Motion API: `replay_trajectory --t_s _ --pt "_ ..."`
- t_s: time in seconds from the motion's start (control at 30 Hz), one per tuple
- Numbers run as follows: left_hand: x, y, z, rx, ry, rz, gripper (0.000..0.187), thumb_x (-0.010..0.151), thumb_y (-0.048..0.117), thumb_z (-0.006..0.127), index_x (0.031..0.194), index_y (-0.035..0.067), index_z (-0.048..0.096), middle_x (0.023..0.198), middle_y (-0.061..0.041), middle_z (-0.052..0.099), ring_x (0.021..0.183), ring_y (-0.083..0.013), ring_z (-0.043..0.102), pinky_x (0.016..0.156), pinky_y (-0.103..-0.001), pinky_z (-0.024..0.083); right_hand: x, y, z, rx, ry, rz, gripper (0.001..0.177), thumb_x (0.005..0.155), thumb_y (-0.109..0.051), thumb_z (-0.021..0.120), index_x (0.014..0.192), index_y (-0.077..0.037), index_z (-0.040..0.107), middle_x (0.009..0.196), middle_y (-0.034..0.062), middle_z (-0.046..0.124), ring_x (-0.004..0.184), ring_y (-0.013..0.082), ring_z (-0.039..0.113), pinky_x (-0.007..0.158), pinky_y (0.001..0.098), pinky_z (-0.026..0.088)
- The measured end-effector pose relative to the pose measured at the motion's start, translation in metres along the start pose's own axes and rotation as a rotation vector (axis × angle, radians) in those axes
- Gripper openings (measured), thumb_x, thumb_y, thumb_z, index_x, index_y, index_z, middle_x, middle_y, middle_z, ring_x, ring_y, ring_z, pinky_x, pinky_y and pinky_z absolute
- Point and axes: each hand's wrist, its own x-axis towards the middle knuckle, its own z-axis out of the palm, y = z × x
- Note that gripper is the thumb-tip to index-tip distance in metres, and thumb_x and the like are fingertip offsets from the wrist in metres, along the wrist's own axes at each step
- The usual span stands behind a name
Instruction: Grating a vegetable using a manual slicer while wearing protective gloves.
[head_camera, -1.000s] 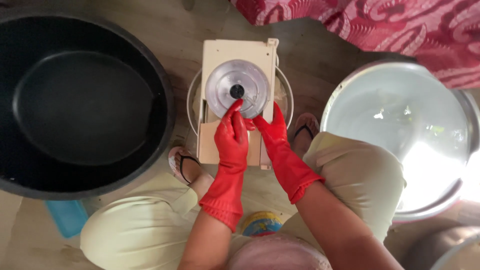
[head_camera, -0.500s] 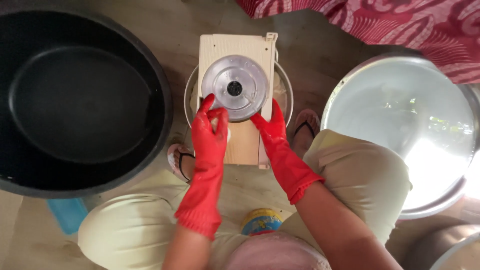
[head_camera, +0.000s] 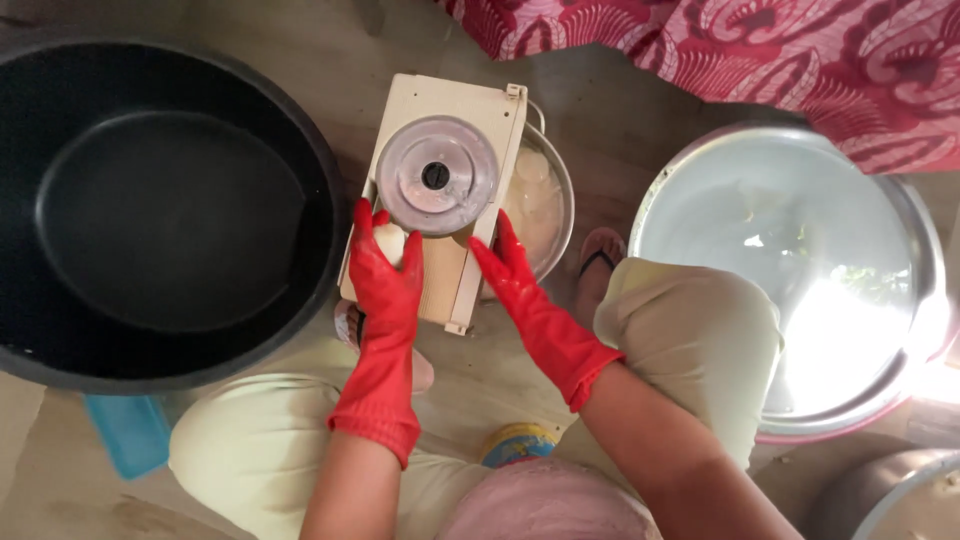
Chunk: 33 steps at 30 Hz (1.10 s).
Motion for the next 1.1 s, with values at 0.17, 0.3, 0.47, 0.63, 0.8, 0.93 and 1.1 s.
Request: replay_trajectory --t_s 0.17,0.3,0.47,0.63,0.8,0.93,1.1 --pt "0.011 0.001 0.006 0.084 0.068 0.146 0.074 0.076 0.019 0.091 0.140 0.003 0.057 0.112 -0.016 0.073 0.103 -0.0354 0.070 0.093 -0.043 0.057 0.061 0.085 -0.061 0.011 0.121 -0.004 0.037 0.106 -0.022 0.058 0.139 -0.006 0.061 0.124 0.0203 0.069 0.109 0.0249 0.070 0.085 0.0334 0.061" --pt "0.010 -0.001 0.010 0.074 0.073 0.156 0.075 0.073 0.022 0.091 0.138 0.003 0.058 0.109 -0.015 0.074 0.100 -0.0344 0.070 0.090 -0.043 0.057 0.062 0.061 -0.091 -0.399 0.262 0.015 0.045 0.099 -0.019 0.065 0.143 -0.025 0.058 0.133 0.0157 0.065 0.120 0.0270 0.065 0.096 0.0354 0.060" --pt "0.013 0.007 0.005 0.081 0.073 0.175 0.067 0.077 0.018 0.087 0.135 0.001 0.059 0.106 -0.018 0.073 0.096 -0.0382 0.069 0.088 -0.045 0.057 0.069 0.033 -0.063 -1.380 -0.224 -0.050 0.121 0.064 -0.060 0.084 0.161 -0.013 0.028 0.170 0.0109 0.020 0.154 0.0356 0.024 0.125 0.0492 0.027" --pt "0.015 0.006 0.005 0.082 0.052 0.139 0.066 0.076 0.020 0.086 0.134 0.002 0.059 0.107 -0.016 0.072 0.098 -0.0356 0.069 0.087 -0.045 0.056 0.068 0.021 -0.026 -1.483 -0.157 -0.159 0.107 0.072 -0.050 0.079 0.161 -0.016 0.029 0.168 0.0055 0.023 0.156 0.0285 0.018 0.122 0.0565 0.028" --pt "0.015 0.006 0.007 0.078 0.019 0.090 0.066 0.077 0.021 0.086 0.134 0.002 0.059 0.109 -0.014 0.071 0.100 -0.0335 0.069 0.090 -0.043 0.055 0.086 0.047 -0.015 -1.373 -0.076 -0.112 0.090 0.083 -0.051 0.072 0.159 -0.020 0.035 0.166 0.0020 0.028 0.154 0.0262 0.019 0.121 0.0589 0.026" --pt "0.016 0.009 0.006 0.062 0.031 0.120 0.063 0.078 0.016 0.085 0.133 0.000 0.058 0.108 -0.016 0.069 0.099 -0.0368 0.068 0.090 -0.046 0.055 0.098 0.074 -0.023 -1.274 -0.058 -0.007 0.089 0.082 -0.052 0.073 0.157 -0.021 0.038 0.164 0.0037 0.031 0.151 0.0283 0.023 0.118 0.0584 0.029" --pt "0.017 0.009 0.006 0.065 0.029 0.110 0.064 0.079 0.018 0.085 0.134 0.001 0.057 0.110 -0.014 0.068 0.102 -0.0347 0.068 0.093 -0.045 0.054 0.114 0.107 -0.032 -1.174 -0.037 0.105 0.088 0.081 -0.053 0.074 0.156 -0.023 0.040 0.162 0.0054 0.033 0.148 0.0304 0.027 0.115 0.0579 0.033"
